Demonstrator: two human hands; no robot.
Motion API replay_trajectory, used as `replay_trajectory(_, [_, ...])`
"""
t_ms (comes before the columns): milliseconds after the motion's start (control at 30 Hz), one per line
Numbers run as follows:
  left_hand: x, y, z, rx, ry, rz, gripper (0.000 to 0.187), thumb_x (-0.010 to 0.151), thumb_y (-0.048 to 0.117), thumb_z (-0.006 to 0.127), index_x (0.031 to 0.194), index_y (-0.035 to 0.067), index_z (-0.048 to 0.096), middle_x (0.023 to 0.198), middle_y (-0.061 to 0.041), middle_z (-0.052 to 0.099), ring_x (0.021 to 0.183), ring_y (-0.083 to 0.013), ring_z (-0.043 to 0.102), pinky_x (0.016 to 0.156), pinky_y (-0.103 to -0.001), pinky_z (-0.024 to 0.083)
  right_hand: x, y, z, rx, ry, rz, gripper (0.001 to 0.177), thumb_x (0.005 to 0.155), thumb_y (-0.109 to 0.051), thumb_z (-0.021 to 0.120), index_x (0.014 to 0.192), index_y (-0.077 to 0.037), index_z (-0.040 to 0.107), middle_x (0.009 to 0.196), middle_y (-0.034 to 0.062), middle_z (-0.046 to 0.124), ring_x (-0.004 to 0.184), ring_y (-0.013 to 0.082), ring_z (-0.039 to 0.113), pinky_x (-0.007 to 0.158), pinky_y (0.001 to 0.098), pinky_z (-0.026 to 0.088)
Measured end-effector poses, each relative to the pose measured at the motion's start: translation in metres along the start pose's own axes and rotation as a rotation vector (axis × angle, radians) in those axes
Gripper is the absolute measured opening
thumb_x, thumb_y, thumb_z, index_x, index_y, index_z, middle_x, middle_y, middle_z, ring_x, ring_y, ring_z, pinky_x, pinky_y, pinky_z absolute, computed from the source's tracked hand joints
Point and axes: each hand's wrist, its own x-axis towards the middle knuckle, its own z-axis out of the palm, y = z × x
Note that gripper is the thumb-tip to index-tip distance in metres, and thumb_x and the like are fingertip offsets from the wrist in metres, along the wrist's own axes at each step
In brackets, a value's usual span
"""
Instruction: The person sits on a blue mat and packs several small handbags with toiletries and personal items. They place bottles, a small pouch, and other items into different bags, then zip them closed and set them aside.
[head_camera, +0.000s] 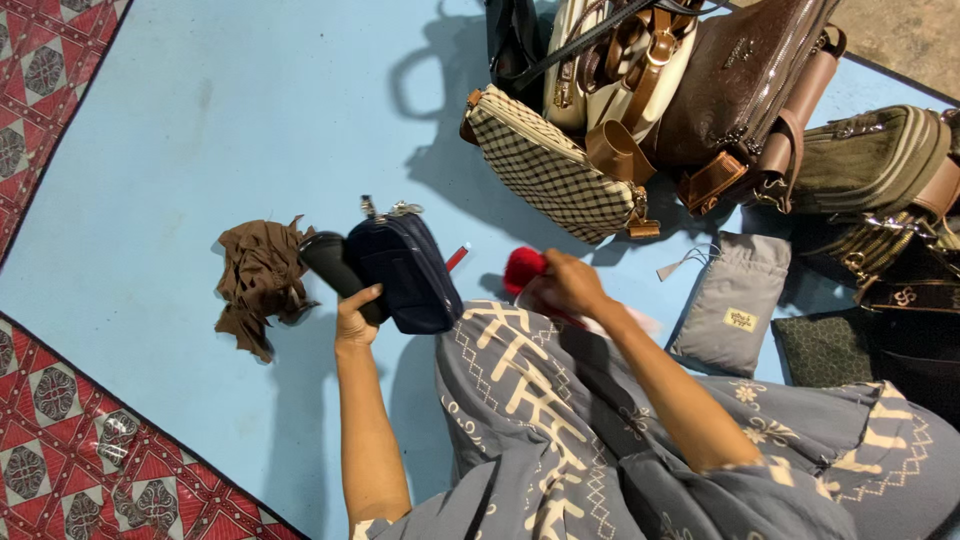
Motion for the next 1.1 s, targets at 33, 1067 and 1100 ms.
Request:
replay_trajectory(33, [-0.005, 0.001, 0.017, 0.005, -0.038, -0.017, 0.055, 0.068, -0.001, 0.073, 0.123, -0.002, 0.064, 0.103, -0.011, 0.071, 0.094, -0.0284, 0.071, 0.089, -0.042, 0.062, -0.014, 0.01, -0.01, 0.016, 0.064, 0.022, 0.038, 0.079, -0.024, 0.079, 0.109, -0.009, 0.059, 0.102, 0.0154, 0.072, 0.094, 0.0337, 0.07, 0.082, 0.0433, 0.056])
replay_trajectory(1067, [-0.029, -0.267, 0.239, 1.176, -0.157, -0.064, 0.082, 0.091, 0.07, 0.06, 0.128, -0.003, 0.062, 0.129, -0.025, 0.065, 0.123, -0.0363, 0.061, 0.105, -0.043, 0.046, -0.234, 0.093, -0.055, 0.365, 0.676, 0.402, 0.066, 0.084, -0.037, 0.082, 0.138, -0.006, 0.058, 0.107, 0.0082, 0.059, 0.078, 0.0147, 0.06, 0.07, 0.0306, 0.053])
replay_trajectory(1100, [-0.017, -0.264, 0.233, 1.262, -0.127, 0.004, 0.086, 0.095, 0.073, 0.056, 0.126, -0.006, 0.064, 0.131, -0.027, 0.064, 0.126, -0.0392, 0.059, 0.108, -0.045, 0.044, -0.233, 0.089, -0.058, 0.366, 0.659, 0.434, 0.067, 0.084, -0.039, 0.082, 0.138, -0.008, 0.059, 0.106, 0.0081, 0.06, 0.078, 0.0149, 0.06, 0.069, 0.031, 0.053])
